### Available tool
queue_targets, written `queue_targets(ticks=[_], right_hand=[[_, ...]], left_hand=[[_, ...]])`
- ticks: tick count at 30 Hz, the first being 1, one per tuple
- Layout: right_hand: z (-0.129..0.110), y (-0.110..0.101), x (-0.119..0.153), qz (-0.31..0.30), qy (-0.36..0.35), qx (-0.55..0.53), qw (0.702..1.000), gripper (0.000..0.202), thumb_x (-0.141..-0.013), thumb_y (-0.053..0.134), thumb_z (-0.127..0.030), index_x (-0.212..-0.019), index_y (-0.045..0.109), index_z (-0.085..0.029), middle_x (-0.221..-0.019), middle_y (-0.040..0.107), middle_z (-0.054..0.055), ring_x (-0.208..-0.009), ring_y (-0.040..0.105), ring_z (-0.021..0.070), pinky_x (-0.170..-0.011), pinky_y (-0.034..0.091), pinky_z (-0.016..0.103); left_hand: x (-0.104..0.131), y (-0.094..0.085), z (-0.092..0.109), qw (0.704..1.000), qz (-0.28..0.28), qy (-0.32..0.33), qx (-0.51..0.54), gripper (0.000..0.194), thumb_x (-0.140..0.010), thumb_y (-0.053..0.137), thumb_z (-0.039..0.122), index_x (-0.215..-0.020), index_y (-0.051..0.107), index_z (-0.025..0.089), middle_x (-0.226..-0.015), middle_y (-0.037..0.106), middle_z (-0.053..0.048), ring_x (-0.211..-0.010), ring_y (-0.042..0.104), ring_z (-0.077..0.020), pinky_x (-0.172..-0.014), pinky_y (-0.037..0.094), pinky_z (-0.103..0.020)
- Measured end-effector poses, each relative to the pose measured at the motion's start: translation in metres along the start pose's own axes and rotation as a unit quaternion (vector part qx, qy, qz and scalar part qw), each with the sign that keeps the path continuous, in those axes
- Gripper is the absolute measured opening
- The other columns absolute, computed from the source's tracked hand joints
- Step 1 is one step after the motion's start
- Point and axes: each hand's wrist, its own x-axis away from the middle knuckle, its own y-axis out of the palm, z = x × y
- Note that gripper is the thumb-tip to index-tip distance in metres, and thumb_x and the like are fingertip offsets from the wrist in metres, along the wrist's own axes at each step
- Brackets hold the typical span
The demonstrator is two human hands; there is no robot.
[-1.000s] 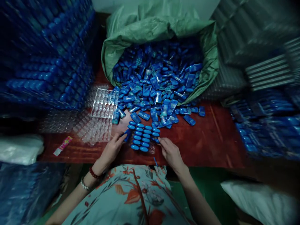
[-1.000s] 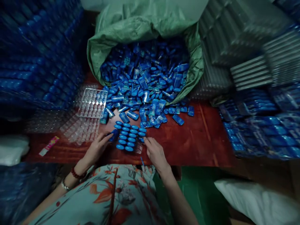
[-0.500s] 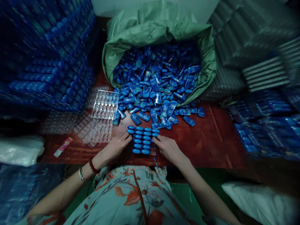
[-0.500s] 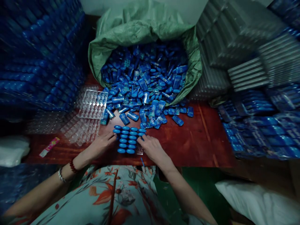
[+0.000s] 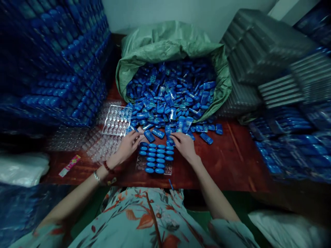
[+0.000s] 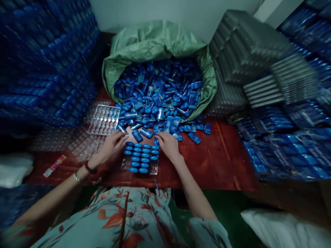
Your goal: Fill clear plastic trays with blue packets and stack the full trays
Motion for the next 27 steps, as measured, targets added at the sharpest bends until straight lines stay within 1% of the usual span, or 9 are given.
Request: queue_targets(ticks=[4,7,12,14,16,19,21,23,27], right_hand=[[-0.015,0.015,-0.053,-0.124,-0.015,0.114,0.986,0.033,-0.082,0.059,-0.037,-0.106,0.062,-0.016,-0.106,0.058,0.013,-0.101,0.051,0.0259,-0.077,0.042,0.032],[-0.025,0.022,-0.069,-0.164,-0.041,0.138,0.976,0.029,-0.078,0.063,-0.030,-0.100,0.064,-0.011,-0.108,0.056,0.017,-0.102,0.049,0.0276,-0.082,0.040,0.035],[-0.016,0.016,-0.057,-0.134,-0.058,0.094,0.985,0.023,-0.087,0.048,-0.022,-0.104,0.060,-0.012,-0.103,0.061,0.013,-0.101,0.052,0.0234,-0.085,0.039,0.035],[-0.006,0.010,-0.043,-0.088,-0.045,0.015,0.995,0.026,-0.090,0.043,-0.024,-0.109,0.058,-0.013,-0.103,0.063,0.010,-0.096,0.055,0.0201,-0.082,0.041,0.032],[0.003,0.003,-0.022,-0.006,0.005,-0.109,0.994,0.030,-0.090,0.043,-0.030,-0.113,0.056,-0.016,-0.097,0.065,0.006,-0.085,0.058,0.0172,-0.075,0.044,0.029],[0.014,-0.010,0.021,0.106,0.141,-0.283,0.943,0.041,-0.084,0.052,-0.039,-0.120,0.054,-0.019,-0.072,0.062,-0.001,-0.056,0.053,0.0126,-0.055,0.043,0.025],[0.017,-0.019,0.052,0.116,0.226,-0.372,0.893,0.043,-0.080,0.056,-0.041,-0.117,0.057,-0.018,-0.057,0.056,-0.004,-0.042,0.046,0.0099,-0.044,0.038,0.023],[0.016,-0.025,0.081,0.055,0.272,-0.454,0.847,0.040,-0.076,0.060,-0.041,-0.106,0.061,-0.015,-0.051,0.055,-0.005,-0.037,0.046,0.0093,-0.040,0.037,0.022],[0.000,-0.021,0.116,-0.110,0.282,-0.548,0.780,0.041,-0.065,0.072,-0.034,-0.100,0.058,-0.017,-0.062,0.063,-0.001,-0.050,0.060,0.0131,-0.050,0.048,0.024]], left_hand=[[-0.059,0.011,0.005,0.975,-0.162,-0.124,-0.091,0.038,-0.082,0.053,0.048,-0.097,0.059,0.014,-0.092,0.063,-0.012,-0.085,0.062,-0.0236,-0.072,0.047,-0.030],[-0.080,0.024,0.010,0.957,-0.212,-0.148,-0.135,0.039,-0.074,0.064,0.043,-0.099,0.057,0.014,-0.094,0.064,-0.014,-0.086,0.063,-0.0270,-0.070,0.047,-0.031],[-0.076,0.031,0.008,0.963,-0.208,-0.124,-0.120,0.037,-0.075,0.064,0.030,-0.105,0.054,0.011,-0.097,0.061,-0.016,-0.085,0.062,-0.0263,-0.069,0.046,-0.031],[-0.069,0.029,0.001,0.967,-0.204,-0.105,-0.106,0.040,-0.077,0.061,0.027,-0.113,0.051,0.012,-0.104,0.057,-0.015,-0.086,0.061,-0.0240,-0.070,0.046,-0.029],[-0.063,0.026,-0.011,0.973,-0.209,-0.061,-0.078,0.043,-0.080,0.057,0.025,-0.120,0.048,0.016,-0.108,0.053,-0.012,-0.087,0.059,-0.0205,-0.070,0.045,-0.026],[-0.057,0.024,-0.029,0.967,-0.249,0.030,-0.042,0.043,-0.083,0.050,0.021,-0.126,0.048,0.021,-0.107,0.051,-0.008,-0.081,0.056,-0.0167,-0.068,0.042,-0.024],[-0.056,0.025,-0.036,0.961,-0.265,0.064,-0.045,0.041,-0.084,0.044,0.017,-0.124,0.050,0.021,-0.105,0.052,-0.008,-0.080,0.054,-0.0165,-0.069,0.041,-0.024],[-0.057,0.027,-0.038,0.962,-0.254,0.082,-0.054,0.040,-0.085,0.039,0.013,-0.121,0.053,0.020,-0.106,0.053,-0.008,-0.085,0.054,-0.0181,-0.073,0.040,-0.026],[-0.058,0.034,-0.035,0.970,-0.203,0.124,-0.045,0.041,-0.084,0.034,0.005,-0.118,0.054,0.018,-0.115,0.053,-0.009,-0.100,0.050,-0.0197,-0.087,0.039,-0.031]])
